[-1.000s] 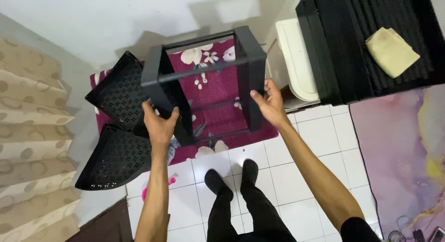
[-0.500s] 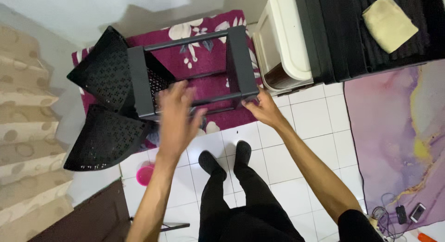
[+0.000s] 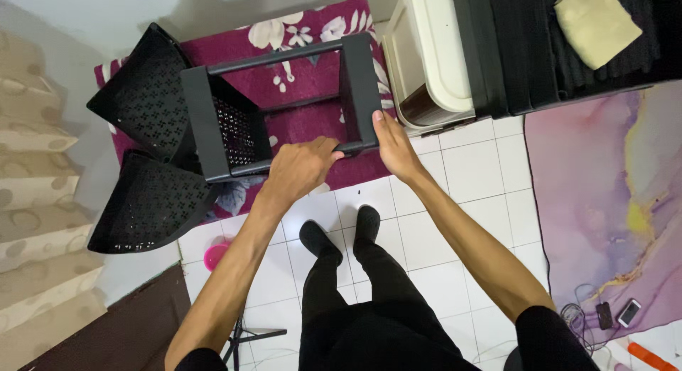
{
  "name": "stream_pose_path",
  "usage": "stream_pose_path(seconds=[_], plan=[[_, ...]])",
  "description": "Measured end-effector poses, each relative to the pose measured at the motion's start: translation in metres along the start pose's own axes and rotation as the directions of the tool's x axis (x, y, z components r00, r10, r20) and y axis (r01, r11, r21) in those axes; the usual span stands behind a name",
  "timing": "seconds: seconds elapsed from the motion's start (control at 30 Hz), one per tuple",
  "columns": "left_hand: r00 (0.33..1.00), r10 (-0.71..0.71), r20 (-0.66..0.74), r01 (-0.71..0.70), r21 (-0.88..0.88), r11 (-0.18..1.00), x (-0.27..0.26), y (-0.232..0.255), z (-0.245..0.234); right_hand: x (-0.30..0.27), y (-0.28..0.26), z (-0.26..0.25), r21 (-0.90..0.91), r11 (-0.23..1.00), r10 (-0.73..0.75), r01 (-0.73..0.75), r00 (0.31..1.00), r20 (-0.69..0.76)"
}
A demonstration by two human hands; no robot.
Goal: The person assembles black plastic trays by inserting cylindrical rods into corner holes to form frames. They wipe the trays with a cloth and stack the completed units on a nearby surface.
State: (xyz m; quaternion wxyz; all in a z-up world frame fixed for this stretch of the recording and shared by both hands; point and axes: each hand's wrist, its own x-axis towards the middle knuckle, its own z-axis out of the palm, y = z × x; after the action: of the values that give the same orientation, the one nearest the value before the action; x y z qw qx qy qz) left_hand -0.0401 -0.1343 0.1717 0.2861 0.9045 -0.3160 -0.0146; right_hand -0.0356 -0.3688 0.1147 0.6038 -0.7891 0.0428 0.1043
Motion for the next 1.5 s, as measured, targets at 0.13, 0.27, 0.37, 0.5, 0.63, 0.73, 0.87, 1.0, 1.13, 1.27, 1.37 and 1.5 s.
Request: stream_pose_path(seconds=[0.13, 0.27, 0.37, 0.5, 0.63, 0.73, 0.87, 1.0, 1.13, 1.27, 1.37, 1.5], plan=[[1.000, -0.003, 0.023, 0.004, -0.015, 1.000, 0.004, -0.002, 0.002, -0.006, -0.010, 0.002, -0.078, 0.993, 0.082, -0.083, 0.996, -0.024], [0.999, -0.028, 0.043, 0.031, -0.072, 0.997, 0.007, -0.001, 0.001, -0.007, -0.021, 0.004, -0.053, 0.996, -0.067, 0.067, 0.998, -0.002], [0.995, -0.064, 0.081, 0.072, -0.098, 0.993, 0.009, 0.002, 0.000, -0.007, -0.021, 0.006, -0.065, 0.998, 0.028, -0.027, 1.000, 0.014], [0.996, -0.042, 0.073, 0.050, -0.117, 0.992, 0.010, 0.006, -0.007, -0.011, -0.019, 0.003, 0.025, 1.000, -0.006, 0.005, 0.997, 0.074], [1.000, -0.004, -0.010, 0.002, -0.161, 0.987, 0.020, -0.002, -0.026, 0.003, -0.035, -0.009, 0.021, 0.999, -0.036, 0.034, 0.990, 0.139], [0.980, -0.016, -0.197, -0.003, -0.098, 0.995, 0.038, -0.024, -0.037, 0.030, -0.052, -0.027, -0.067, 0.991, 0.107, -0.113, 0.990, -0.095], [0.952, 0.025, -0.305, 0.016, 0.128, 0.992, 0.086, -0.074, -0.042, 0.082, -0.066, -0.036, 0.057, 0.996, 0.063, -0.061, 0.998, -0.025], [0.996, -0.058, -0.075, 0.063, 0.069, 0.996, 0.110, -0.098, -0.045, 0.117, -0.072, -0.027, 0.032, 0.997, 0.075, -0.076, 0.996, 0.046], [0.994, -0.085, 0.066, 0.086, -0.005, 0.996, 0.097, -0.088, -0.056, 0.093, -0.076, -0.025, 0.188, 0.982, -0.003, -0.020, 0.993, 0.119], [0.997, 0.066, -0.042, -0.066, -0.002, 0.998, 0.054, -0.050, -0.065, 0.038, -0.086, -0.038, -0.115, 0.993, 0.033, -0.019, 0.992, 0.124], [0.994, 0.096, -0.051, -0.094, 0.041, 0.995, 0.028, -0.026, -0.067, 0.003, -0.084, -0.036, 0.001, 1.000, -0.013, 0.014, 0.978, 0.207], [0.992, 0.113, -0.051, -0.109, 0.071, 0.992, 0.015, -0.008, -0.061, -0.028, -0.069, -0.014, 0.122, 0.992, -0.063, 0.043, 0.984, 0.165]])
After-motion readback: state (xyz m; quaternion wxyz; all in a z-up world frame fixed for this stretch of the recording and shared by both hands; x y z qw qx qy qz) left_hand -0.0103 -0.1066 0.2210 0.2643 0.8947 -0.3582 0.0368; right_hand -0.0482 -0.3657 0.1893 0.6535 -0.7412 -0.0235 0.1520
